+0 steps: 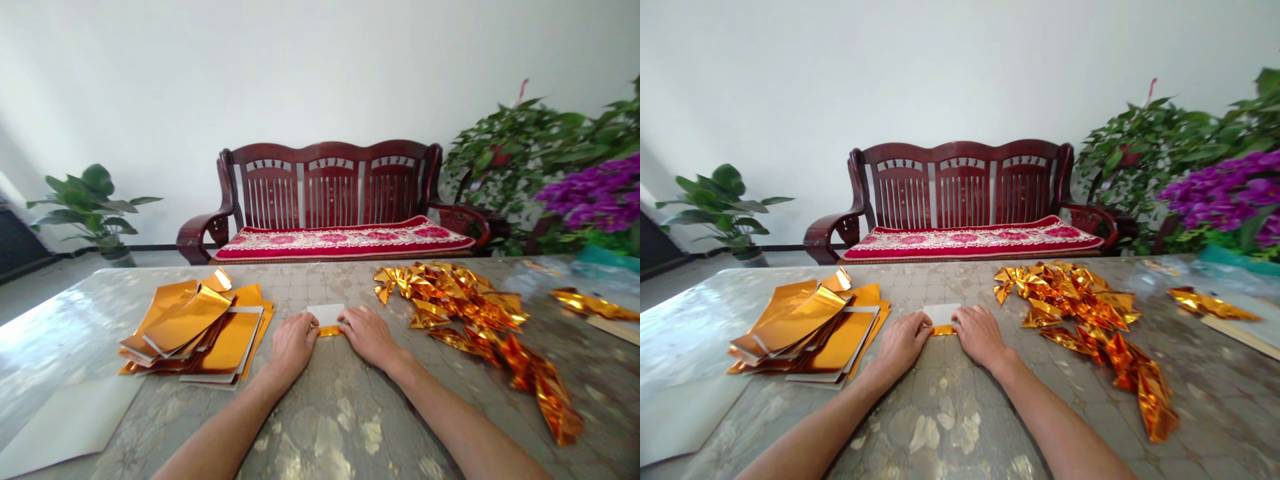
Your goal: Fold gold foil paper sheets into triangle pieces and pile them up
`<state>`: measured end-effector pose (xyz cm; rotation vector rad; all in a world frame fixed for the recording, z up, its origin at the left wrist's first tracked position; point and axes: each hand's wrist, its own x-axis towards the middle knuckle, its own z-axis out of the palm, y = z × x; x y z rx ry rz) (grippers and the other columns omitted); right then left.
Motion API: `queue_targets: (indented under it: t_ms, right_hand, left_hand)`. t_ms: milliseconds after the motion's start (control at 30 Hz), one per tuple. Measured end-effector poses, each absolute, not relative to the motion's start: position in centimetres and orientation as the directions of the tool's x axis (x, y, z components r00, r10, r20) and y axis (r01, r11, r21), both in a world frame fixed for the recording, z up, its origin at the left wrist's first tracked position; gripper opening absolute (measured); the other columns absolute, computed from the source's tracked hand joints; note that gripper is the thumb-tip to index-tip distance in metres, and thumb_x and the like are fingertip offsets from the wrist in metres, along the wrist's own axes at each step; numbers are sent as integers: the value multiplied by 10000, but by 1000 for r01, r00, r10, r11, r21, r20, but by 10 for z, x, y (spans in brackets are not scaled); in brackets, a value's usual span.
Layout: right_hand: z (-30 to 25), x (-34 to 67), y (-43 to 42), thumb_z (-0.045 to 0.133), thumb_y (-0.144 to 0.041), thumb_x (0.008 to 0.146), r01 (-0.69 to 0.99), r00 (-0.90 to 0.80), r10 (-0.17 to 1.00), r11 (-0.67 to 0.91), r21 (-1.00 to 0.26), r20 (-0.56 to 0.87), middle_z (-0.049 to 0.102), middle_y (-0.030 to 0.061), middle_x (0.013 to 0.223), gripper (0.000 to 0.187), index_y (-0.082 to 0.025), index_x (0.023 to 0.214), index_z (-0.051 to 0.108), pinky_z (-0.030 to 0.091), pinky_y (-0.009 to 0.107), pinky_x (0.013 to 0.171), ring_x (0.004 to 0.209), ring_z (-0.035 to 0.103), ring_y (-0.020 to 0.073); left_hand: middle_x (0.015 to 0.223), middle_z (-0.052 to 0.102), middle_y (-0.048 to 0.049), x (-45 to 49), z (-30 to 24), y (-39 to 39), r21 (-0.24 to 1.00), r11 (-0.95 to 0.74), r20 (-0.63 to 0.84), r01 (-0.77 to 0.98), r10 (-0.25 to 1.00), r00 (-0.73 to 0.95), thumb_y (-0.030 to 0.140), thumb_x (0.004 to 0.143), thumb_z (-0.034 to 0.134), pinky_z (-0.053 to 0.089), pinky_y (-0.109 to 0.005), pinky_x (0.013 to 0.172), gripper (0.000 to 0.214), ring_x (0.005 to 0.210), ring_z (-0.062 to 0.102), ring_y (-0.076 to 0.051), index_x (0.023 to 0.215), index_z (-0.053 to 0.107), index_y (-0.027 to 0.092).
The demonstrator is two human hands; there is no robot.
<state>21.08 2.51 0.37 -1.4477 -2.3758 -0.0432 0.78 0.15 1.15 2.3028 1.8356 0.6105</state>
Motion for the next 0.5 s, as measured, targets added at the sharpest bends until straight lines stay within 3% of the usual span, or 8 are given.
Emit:
queue_targets:
  t_ms: [267, 500]
  right_hand:
    - [8, 211, 25, 587, -230, 920, 845, -425, 820, 511, -156, 384, 662, 50, 1022, 134, -212, 1038, 646, 390, 325, 840, 987, 551, 222]
    - [10, 209, 22, 503, -240, 984, 663, -694, 613, 749, 2, 378, 642, 38, 899, 214, -267, 1028, 711, 373, 312, 786, 889, 527, 188]
  left_hand:
    - [998, 649, -39, 7, 11, 2, 305, -328, 316, 894, 920, 230, 213, 890, 586, 412, -301, 865, 123, 986, 570, -204, 944, 694, 236]
    - [927, 665, -46, 11, 8, -1, 178, -481, 305, 858, 856, 417, 185, 948, 485, 422, -311, 826, 246, 940, 560, -200, 943, 724, 245]
